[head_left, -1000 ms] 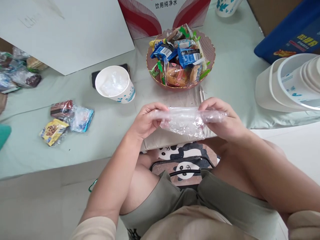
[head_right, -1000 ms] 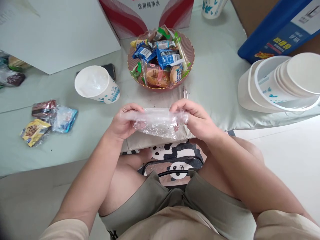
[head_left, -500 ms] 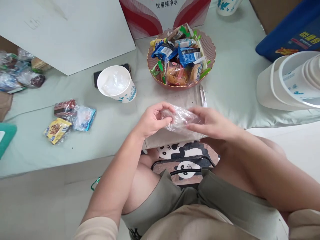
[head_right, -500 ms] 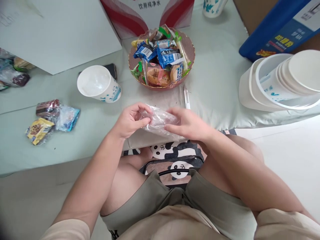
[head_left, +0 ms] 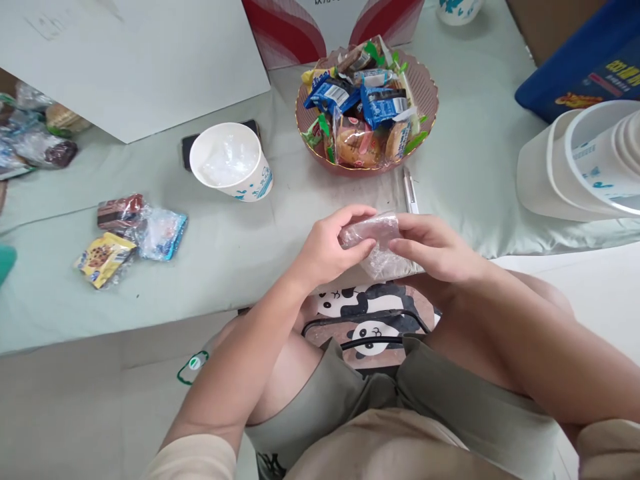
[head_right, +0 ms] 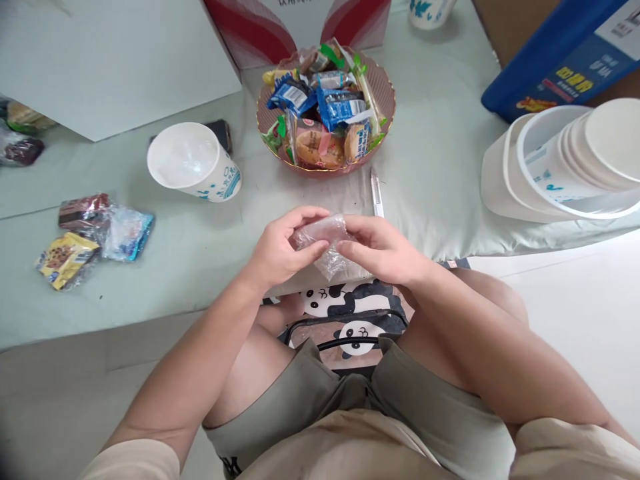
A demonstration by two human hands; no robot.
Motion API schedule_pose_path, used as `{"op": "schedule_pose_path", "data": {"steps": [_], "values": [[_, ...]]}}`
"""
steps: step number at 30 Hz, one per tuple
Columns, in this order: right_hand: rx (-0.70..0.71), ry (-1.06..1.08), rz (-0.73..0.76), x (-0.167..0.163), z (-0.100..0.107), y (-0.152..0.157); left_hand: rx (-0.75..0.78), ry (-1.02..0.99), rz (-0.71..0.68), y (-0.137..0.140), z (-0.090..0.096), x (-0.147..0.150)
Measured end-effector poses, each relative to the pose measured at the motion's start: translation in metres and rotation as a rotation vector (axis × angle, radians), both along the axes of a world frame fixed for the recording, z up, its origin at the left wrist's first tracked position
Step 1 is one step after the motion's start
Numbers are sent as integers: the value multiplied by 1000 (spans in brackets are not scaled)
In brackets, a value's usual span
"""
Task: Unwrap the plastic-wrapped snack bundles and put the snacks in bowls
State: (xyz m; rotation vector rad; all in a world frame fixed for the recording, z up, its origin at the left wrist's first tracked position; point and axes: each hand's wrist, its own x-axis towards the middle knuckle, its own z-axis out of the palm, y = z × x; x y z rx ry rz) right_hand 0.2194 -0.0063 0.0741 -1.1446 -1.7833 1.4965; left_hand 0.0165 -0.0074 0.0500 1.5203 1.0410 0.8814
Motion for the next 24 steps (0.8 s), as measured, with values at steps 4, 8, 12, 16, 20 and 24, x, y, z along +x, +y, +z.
{"op": "schedule_pose_path", "data": {"steps": [4, 8, 12, 16, 20, 24], "values": [[237, -176, -262, -12, -8, 2, -57, -53, 65, 4, -2, -10], [263, -230, -193, -30, -8, 0, 13, -141, 166, 6, 3, -24], [481, -241, -376, -47, 7, 0, 231, -311, 482, 12, 12, -49], [786, -377, -381, -90, 40, 31, 344, -430, 915, 18, 19, -83], [976, -551, -26, -162, 58, 90, 204, -589, 1079, 18, 19, -107], [928, -688, 181, -213, 38, 132, 165, -675, 1089, 13, 20, -119]]}}
